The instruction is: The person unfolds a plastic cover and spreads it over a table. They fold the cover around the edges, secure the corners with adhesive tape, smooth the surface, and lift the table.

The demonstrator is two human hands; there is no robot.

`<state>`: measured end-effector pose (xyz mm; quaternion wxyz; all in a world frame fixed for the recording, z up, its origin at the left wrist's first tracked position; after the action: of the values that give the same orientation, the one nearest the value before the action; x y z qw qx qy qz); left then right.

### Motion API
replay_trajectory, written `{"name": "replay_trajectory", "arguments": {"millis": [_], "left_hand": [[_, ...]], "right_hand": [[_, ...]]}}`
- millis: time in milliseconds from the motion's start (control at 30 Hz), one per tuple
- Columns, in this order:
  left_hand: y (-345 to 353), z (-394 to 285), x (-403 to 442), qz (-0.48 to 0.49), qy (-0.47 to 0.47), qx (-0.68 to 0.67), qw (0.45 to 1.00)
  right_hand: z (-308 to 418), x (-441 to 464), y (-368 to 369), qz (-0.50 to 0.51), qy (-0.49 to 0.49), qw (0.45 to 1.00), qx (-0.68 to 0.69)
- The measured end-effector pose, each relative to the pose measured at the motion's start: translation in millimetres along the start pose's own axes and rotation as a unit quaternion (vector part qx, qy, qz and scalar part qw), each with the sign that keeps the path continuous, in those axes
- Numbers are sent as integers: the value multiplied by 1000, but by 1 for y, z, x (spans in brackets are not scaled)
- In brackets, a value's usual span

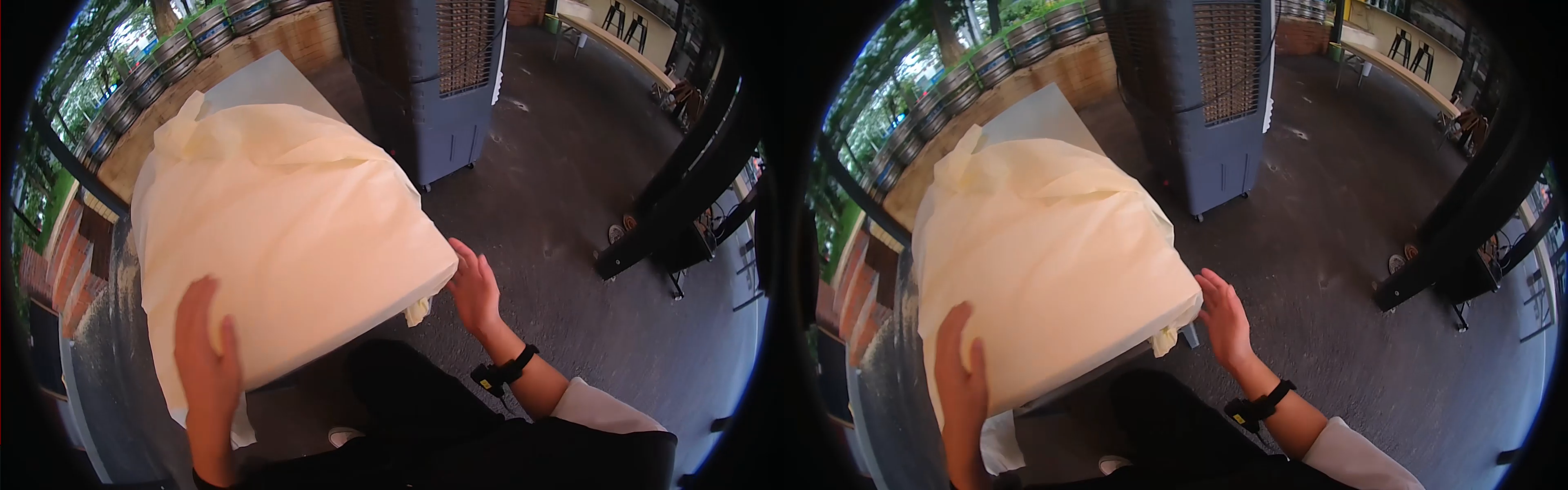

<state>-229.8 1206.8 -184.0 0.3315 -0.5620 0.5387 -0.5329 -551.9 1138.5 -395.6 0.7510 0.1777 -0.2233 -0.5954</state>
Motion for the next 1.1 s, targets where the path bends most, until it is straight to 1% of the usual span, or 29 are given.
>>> {"name": "replay_trajectory", "arguments": {"millis": [67,100,200,233,333,433,533,567,600,667,733,833,867,900,933,1000,1033,1100], "left_hand": [[16,-64,46,57,120,-73,988],[30,-88,67,89,175,-101,975],[75,-132,117,122,301,-84,942],[89,-137,129,136,332,-69,931],[126,-141,156,230,334,-54,913],[141,-145,165,179,393,-20,902],[141,-152,175,229,389,-6,892],[143,-155,177,207,407,-19,889],[147,-160,178,186,427,-33,884],[158,-164,182,162,459,-66,871],[174,-159,184,158,480,-103,857],[171,-152,183,304,389,-2,870],[171,-150,183,297,401,-2,867],[171,-149,184,291,412,-3,864],[171,-147,185,283,422,-4,861],[170,-145,185,271,432,-22,860],[170,-145,184,264,437,-31,859],[170,-146,184,272,422,-16,865]], "right_hand": [[6,11,-5,-24,115,993,8],[5,16,-6,-18,130,991,1],[20,21,-1,36,128,986,-103],[21,22,-2,24,110,991,-78],[21,19,-7,12,88,995,-42],[23,11,-5,25,45,996,69],[28,-1,4,72,-18,997,37],[28,-5,8,79,-18,996,25],[26,-8,12,67,15,997,32],[11,-5,10,60,-37,991,-112],[10,-11,23,-1,-65,997,-37],[-8,-22,39,-74,-78,993,57],[-17,-28,44,-95,-78,989,86],[-23,-35,50,-79,-20,986,143],[-21,-38,57,-72,6,975,211],[-13,-43,70,-53,59,936,343],[-15,-40,65,73,48,902,423],[-12,-37,54,75,121,819,556]]}}
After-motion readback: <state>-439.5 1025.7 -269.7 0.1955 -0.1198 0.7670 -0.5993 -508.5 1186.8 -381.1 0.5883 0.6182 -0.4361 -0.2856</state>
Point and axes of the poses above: each hand's wrist, its own x-axis towards the middle knuckle, its own y-axis out of the palm, z = x × y, the point moved 1 cm from there along x, towards the middle knuckle, and after that the axes turned 13 degrees about z, right-handed, at the moved point
